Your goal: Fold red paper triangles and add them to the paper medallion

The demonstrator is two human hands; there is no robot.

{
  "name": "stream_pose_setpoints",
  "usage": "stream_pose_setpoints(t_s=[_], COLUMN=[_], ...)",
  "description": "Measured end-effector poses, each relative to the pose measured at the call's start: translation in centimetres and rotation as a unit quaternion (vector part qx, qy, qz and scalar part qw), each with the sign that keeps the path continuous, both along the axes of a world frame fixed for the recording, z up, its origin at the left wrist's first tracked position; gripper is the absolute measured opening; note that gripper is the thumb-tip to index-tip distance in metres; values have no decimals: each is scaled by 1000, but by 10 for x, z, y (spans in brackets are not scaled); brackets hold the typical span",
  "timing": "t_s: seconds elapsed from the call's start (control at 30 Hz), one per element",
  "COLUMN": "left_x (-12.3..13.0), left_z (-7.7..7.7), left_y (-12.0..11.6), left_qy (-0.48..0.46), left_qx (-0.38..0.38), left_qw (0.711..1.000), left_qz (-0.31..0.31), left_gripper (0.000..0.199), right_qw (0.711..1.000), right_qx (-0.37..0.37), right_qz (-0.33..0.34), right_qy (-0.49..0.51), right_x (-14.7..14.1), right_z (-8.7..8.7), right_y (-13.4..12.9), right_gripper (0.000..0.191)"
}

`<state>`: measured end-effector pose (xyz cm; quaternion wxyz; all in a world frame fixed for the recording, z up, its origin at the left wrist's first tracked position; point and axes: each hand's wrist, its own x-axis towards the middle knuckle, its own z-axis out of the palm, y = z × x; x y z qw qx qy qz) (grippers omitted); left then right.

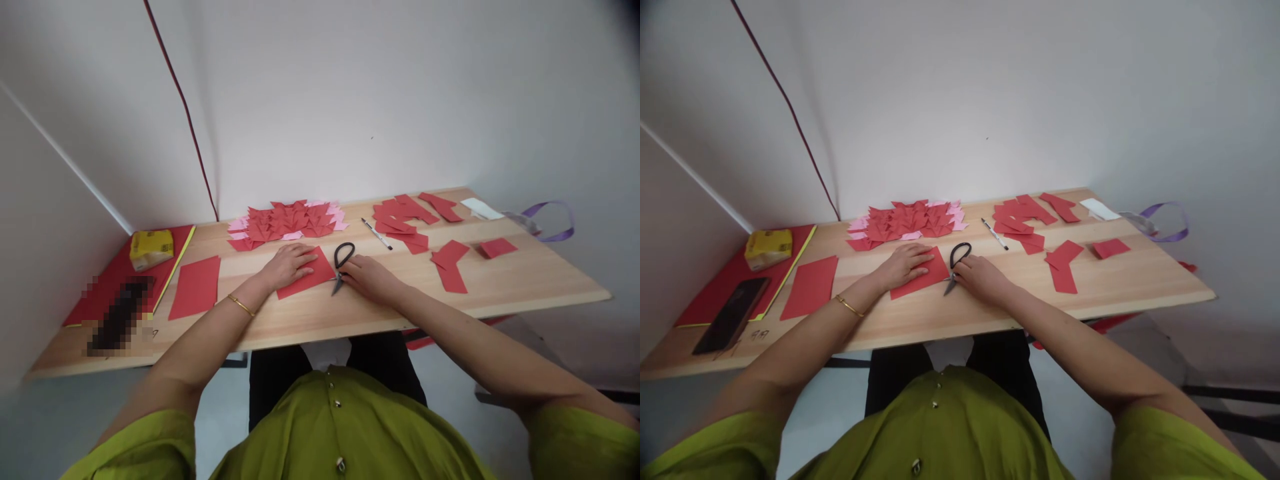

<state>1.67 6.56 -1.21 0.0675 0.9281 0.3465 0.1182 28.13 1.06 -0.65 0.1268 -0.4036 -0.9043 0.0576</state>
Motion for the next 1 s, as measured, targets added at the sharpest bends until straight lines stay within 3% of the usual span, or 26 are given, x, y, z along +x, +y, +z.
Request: stream_pose_setpoints(t_s=[0.6, 1.0], left_x=[-2, -2], left_z=[-9, -10], left_y=[3, 3], left_qy=[-14, -17], left_qx=[51, 46], left_qw=[999, 999], left_qz=[-7, -9], left_gripper=[44, 44], right_qw=[998, 998], right_qx=[61, 67], right_qz=[-2, -12], right_qy=[12, 2], right_x=[-15, -24], right_z=[-6, -6], right_y=[-15, -21], right_gripper=[21, 20])
